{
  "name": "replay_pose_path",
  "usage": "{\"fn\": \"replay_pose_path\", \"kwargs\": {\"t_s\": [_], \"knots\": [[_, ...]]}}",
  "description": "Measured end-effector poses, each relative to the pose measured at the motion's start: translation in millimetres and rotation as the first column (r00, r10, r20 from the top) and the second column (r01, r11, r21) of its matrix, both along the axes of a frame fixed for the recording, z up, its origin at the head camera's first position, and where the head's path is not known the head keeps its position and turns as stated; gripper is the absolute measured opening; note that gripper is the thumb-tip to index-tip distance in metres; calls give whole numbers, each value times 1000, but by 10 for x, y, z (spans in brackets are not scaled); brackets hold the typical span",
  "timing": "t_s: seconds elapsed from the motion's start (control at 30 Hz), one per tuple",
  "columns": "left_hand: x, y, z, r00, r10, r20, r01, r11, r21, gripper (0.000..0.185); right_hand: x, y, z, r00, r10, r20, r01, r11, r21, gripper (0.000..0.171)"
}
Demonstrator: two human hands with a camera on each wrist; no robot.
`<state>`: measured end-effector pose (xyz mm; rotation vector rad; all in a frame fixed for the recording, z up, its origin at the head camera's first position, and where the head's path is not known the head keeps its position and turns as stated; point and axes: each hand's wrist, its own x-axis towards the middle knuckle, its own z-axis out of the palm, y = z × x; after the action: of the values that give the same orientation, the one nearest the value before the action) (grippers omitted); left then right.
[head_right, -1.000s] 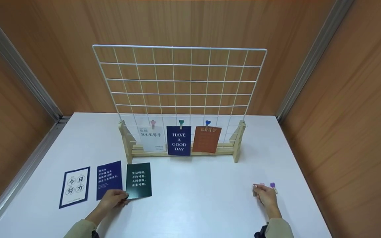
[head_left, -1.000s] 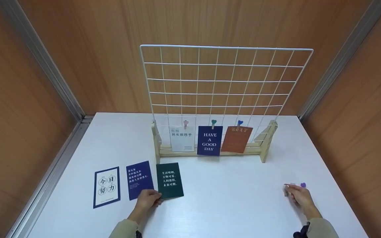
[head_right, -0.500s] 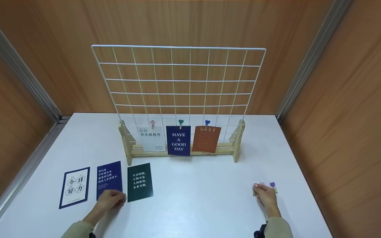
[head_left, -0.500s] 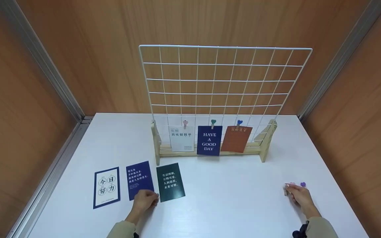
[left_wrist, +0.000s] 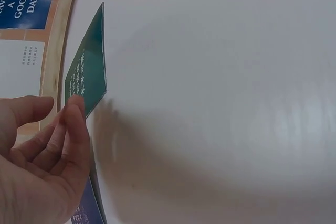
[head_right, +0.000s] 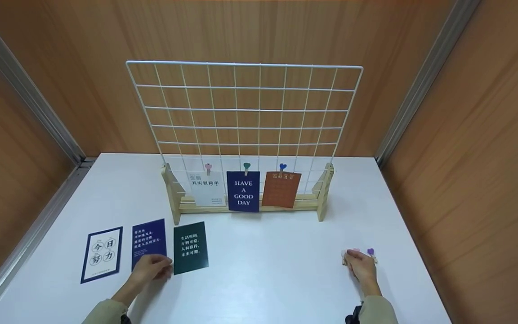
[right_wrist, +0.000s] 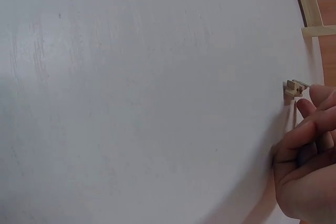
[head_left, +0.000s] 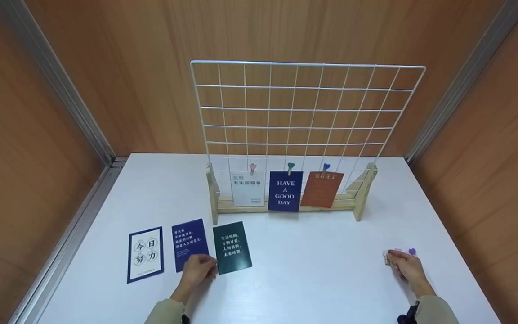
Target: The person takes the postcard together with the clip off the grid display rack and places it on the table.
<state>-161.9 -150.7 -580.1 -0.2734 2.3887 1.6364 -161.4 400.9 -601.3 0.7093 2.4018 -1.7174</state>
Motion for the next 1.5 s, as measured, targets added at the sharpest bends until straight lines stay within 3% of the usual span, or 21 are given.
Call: {"fn": "replay_pose_path", "kwargs": {"t_s": [0.2, 0.4, 0.73, 1.03, 1.27, 1.5], "knots": [[-45, 17, 50, 999, 4, -35, -4, 1000, 13, 20, 2, 1, 19, 1000, -5, 0, 5, 1000, -18, 45], [-120, 45, 98, 998, 0, -59, -2, 1000, -18, 19, -50, -21, 116, 998, 9, -55, -11, 1000, -24, 46], [-289, 130, 246, 996, -13, -85, 10, 999, -38, 22, -246, -181, 457, 992, 61, -107, -63, 998, -18, 51], [-425, 247, 298, 994, -44, -104, 36, 996, -81, 24, -452, -436, 732, 983, 105, -147, -110, 994, -22, 45], [-461, 293, 282, 989, -64, -135, 52, 994, -92, 23, -560, -642, 765, 965, 150, -217, -158, 987, -18, 39], [-493, 329, 282, 987, -65, -148, 50, 993, -104, 21, -631, -815, 736, 959, 171, -227, -184, 982, -40, 36]]}}
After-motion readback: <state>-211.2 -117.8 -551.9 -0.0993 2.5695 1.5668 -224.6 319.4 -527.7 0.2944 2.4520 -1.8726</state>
